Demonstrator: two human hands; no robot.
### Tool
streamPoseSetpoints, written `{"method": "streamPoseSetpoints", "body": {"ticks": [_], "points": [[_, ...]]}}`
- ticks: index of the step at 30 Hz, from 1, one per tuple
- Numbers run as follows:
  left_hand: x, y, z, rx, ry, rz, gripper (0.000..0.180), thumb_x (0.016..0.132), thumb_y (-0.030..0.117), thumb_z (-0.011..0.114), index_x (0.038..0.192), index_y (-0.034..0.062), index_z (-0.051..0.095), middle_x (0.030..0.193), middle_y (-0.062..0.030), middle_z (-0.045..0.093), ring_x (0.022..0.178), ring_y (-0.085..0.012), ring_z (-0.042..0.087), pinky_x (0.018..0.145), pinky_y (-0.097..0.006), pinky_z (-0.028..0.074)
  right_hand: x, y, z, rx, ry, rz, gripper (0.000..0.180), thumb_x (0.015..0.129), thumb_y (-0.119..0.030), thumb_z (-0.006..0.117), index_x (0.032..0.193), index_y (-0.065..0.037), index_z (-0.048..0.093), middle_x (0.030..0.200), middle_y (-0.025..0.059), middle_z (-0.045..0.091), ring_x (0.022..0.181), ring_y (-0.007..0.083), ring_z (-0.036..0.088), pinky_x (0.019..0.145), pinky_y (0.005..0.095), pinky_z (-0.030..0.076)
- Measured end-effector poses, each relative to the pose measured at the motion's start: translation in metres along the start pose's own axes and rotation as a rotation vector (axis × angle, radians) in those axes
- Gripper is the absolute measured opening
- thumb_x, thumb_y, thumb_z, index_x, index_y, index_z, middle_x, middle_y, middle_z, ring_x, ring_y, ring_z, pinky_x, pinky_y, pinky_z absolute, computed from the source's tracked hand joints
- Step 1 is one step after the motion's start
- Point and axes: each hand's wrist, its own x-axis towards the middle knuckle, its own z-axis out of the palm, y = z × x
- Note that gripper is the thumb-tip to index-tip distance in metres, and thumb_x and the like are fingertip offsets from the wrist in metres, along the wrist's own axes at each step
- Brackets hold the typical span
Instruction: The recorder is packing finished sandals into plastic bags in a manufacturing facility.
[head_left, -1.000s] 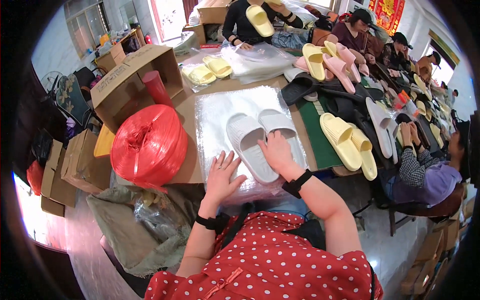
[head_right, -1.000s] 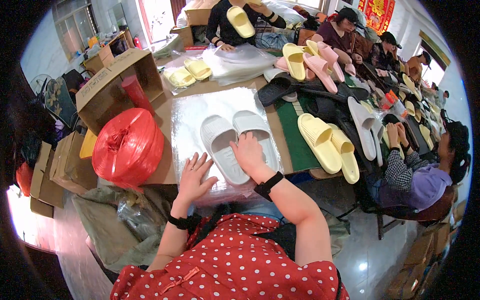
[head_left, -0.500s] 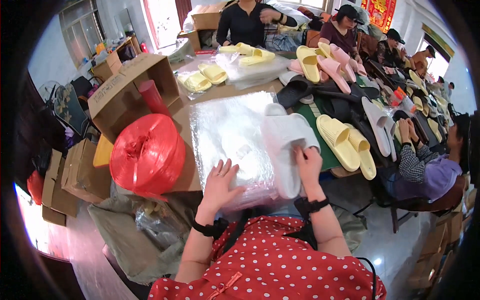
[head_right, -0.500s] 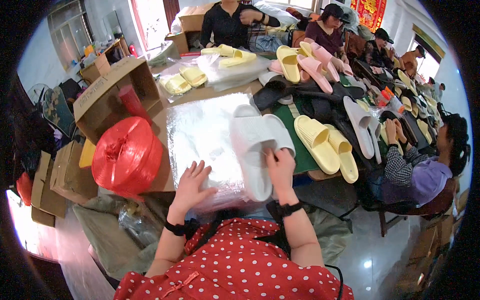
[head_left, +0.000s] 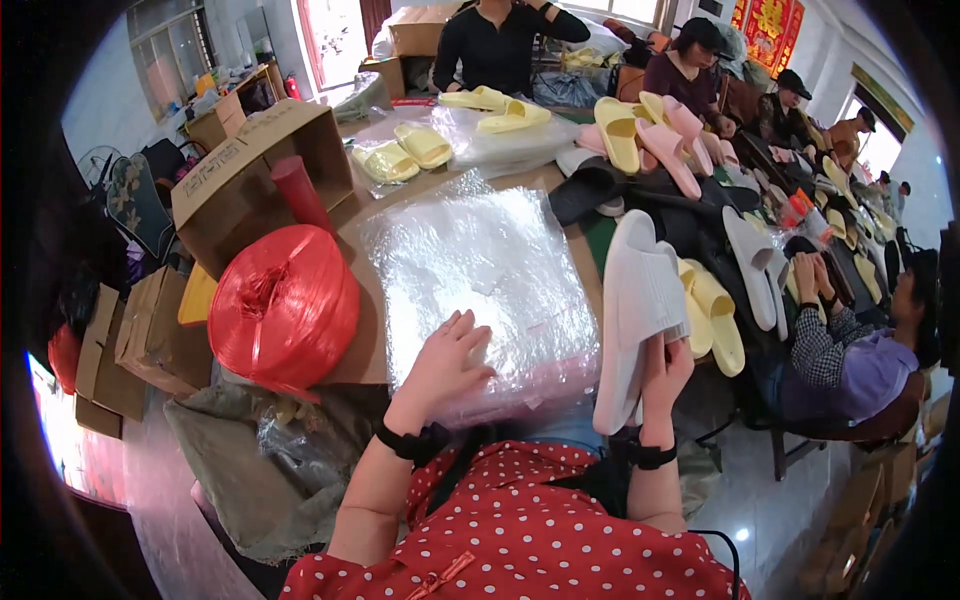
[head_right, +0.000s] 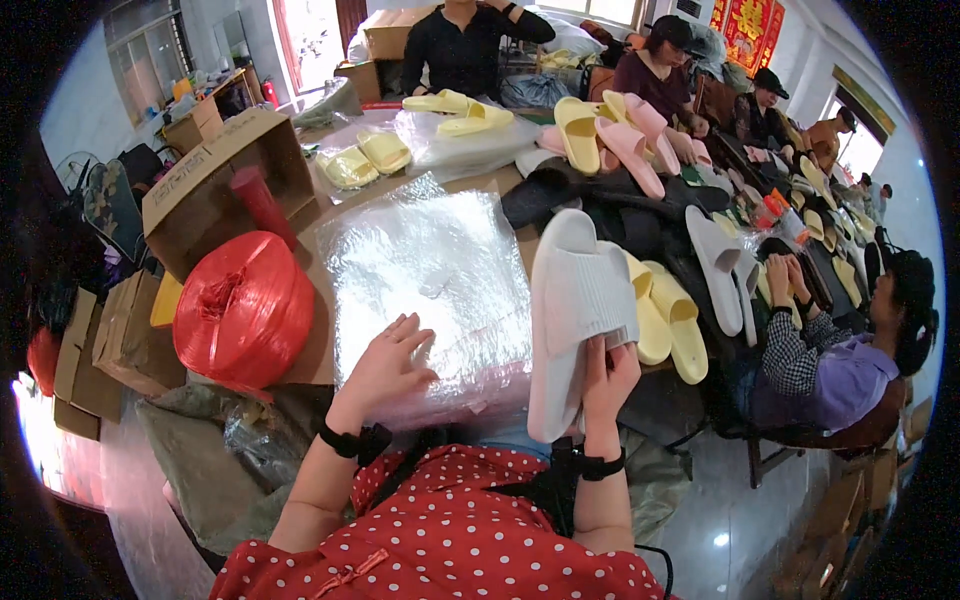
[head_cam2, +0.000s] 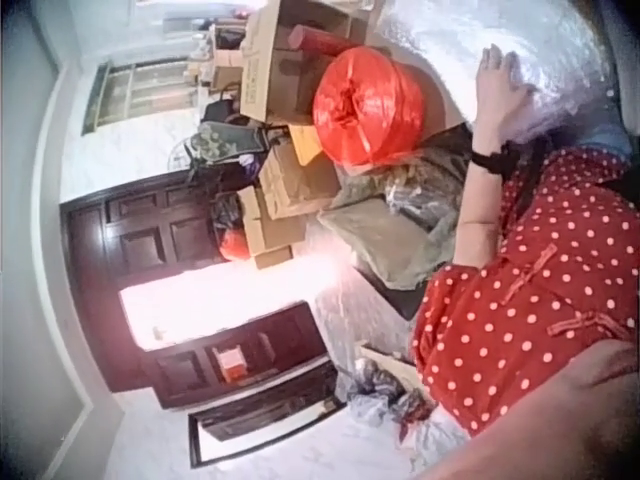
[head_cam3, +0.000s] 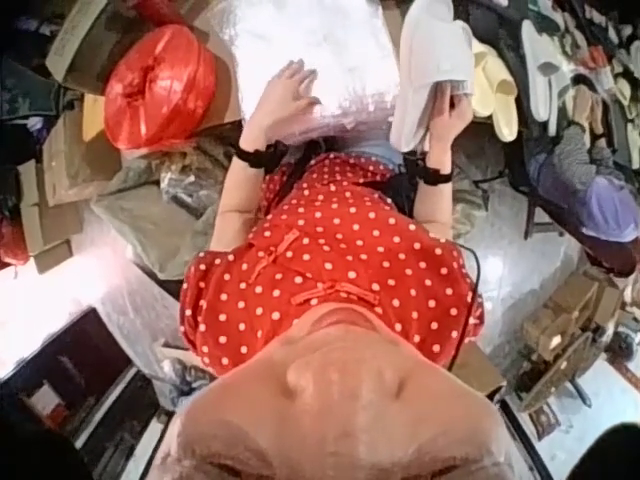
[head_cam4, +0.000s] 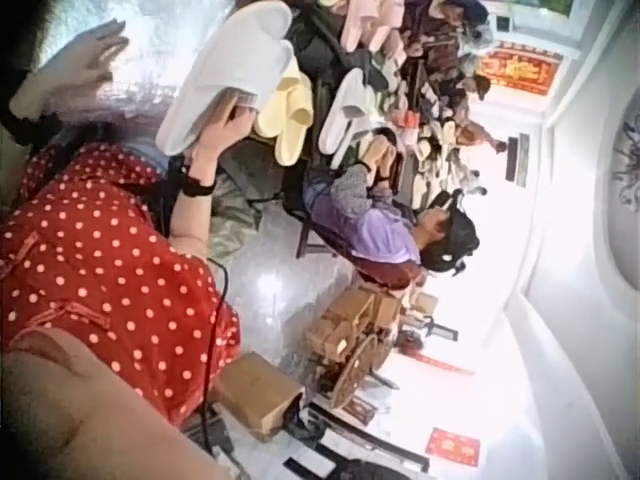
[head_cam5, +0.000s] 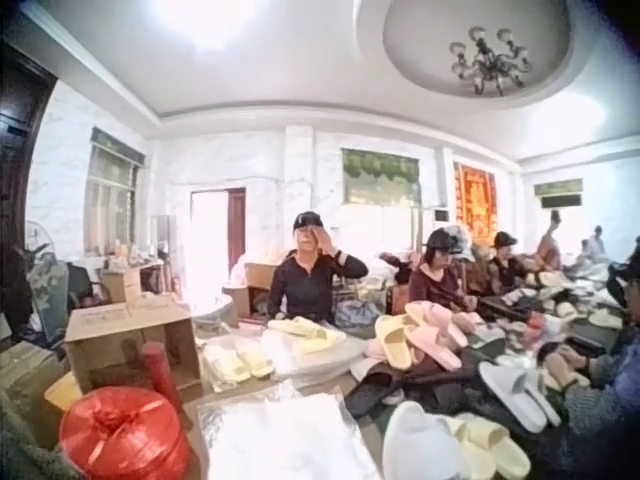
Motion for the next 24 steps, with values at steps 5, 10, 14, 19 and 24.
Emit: {"method": "streamPoseSetpoints", "body": {"ticks": [5, 10, 14, 19, 24], "points": [[-0.008, -0.008, 0.000, -0.104, 0.148, 0.038, 0.036, 0.094, 0.023, 0.062, 0.124, 0.0044, 0.067, 0.133, -0.0237, 0.060, 0.129, -0.0408, 0.054, 0.108, -0.043, 0.044, 0.000, -0.004, 0.002, -0.005, -0.045, -0.110, 0.021, 0.096, -0.012, 0.065, 0.098, 0.008, 0.067, 0.095, 0.0147, 0.066, 0.081, 0.0225, 0.062, 0.073, 0.0321, 0.047], [0.000, -0.003, -0.012, -0.502, 0.219, -0.341, 0.037, 0.102, 0.031, 0.053, 0.120, 0.0020, 0.068, 0.110, -0.0203, 0.071, 0.107, -0.0339, 0.068, 0.092, -0.037, 0.051, -0.008, -0.020, 0.000, -0.020, -0.132, -0.123, 0.018, 0.088, -0.011, 0.071, 0.097, 0.005, 0.070, 0.093, 0.0166, 0.066, 0.076, 0.0238, 0.062, 0.064, 0.0320, 0.047], [0.002, -0.020, -0.006, -0.612, 0.237, -0.360, 0.041, 0.104, 0.033, 0.051, 0.120, 0.0003, 0.069, 0.103, -0.0197, 0.073, 0.100, -0.0248, 0.070, 0.090, -0.034, 0.051, -0.018, -0.041, 0.008, 0.029, -0.368, -0.303, 0.021, 0.079, -0.008, 0.072, 0.099, -0.001, 0.073, 0.096, 0.0170, 0.070, 0.077, 0.0262, 0.069, 0.066, 0.0328, 0.052], [0.002, -0.033, -0.001, -1.082, 0.116, -0.404, 0.046, 0.105, 0.036, 0.050, 0.128, -0.0013, 0.064, 0.113, -0.0132, 0.072, 0.103, -0.0160, 0.065, 0.091, -0.029, 0.050, -0.038, -0.056, 0.029, 0.082, -0.794, -0.344, 0.019, 0.083, -0.011, 0.073, 0.101, -0.004, 0.073, 0.096, 0.0161, 0.068, 0.079, 0.0343, 0.068, 0.068, 0.0375, 0.054], [0.005, -0.060, -0.007, -0.735, 0.034, -0.266, 0.044, 0.104, 0.026, 0.054, 0.138, -0.0018, 0.056, 0.113, -0.0051, 0.069, 0.102, -0.0127, 0.062, 0.092, -0.027, 0.049, -0.039, -0.038, 0.034, -0.186, -0.912, -0.254, 0.023, 0.092, -0.023, 0.066, 0.091, 0.000, 0.067, 0.094, 0.0173, 0.063, 0.077, 0.0390, 0.064, 0.067, 0.0465, 0.052]]}}
